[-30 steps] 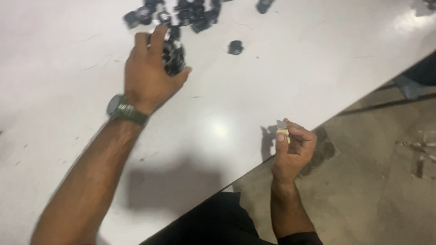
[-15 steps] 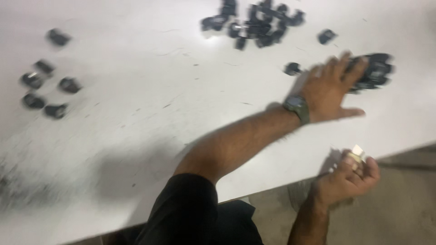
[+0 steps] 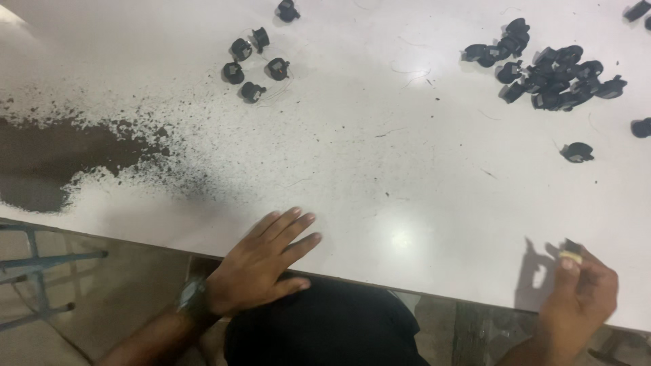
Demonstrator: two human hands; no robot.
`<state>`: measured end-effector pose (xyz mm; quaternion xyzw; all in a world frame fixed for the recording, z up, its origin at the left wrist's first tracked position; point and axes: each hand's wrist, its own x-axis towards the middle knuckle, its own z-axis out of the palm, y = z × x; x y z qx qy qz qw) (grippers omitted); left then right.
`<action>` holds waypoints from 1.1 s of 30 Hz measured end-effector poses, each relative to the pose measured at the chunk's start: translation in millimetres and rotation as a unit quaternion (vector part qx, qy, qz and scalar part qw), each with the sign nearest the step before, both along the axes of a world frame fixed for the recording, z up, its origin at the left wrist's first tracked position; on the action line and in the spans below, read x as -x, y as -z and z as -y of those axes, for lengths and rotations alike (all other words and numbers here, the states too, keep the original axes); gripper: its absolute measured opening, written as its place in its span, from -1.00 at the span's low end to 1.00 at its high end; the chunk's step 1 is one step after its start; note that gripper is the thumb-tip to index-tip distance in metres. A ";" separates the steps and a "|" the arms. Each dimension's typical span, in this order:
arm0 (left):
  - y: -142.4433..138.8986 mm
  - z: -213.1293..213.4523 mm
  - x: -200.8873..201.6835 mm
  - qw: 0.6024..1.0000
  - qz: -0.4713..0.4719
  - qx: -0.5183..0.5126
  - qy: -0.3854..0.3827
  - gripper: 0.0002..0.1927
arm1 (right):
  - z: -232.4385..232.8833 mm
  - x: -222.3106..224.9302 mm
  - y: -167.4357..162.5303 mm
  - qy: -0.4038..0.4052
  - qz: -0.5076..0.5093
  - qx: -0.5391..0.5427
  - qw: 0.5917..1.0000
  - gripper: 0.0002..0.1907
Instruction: The person sits at a white table and assembles small black plastic components, pressing each piece into a round toothed hub by hand. They occasionally use a small blade to trim or scrape a part, then set finished assemblies aside and pick up the next piece.
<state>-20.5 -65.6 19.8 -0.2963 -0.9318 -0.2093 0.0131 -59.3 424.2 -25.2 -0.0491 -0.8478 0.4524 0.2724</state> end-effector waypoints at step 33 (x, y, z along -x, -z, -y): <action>16.7 -14.0 -2.6 0.972 -0.007 -0.197 -0.125 -0.77 | 207.2 -5.4 -23.8 -0.316 -0.011 -0.154 0.936 -0.81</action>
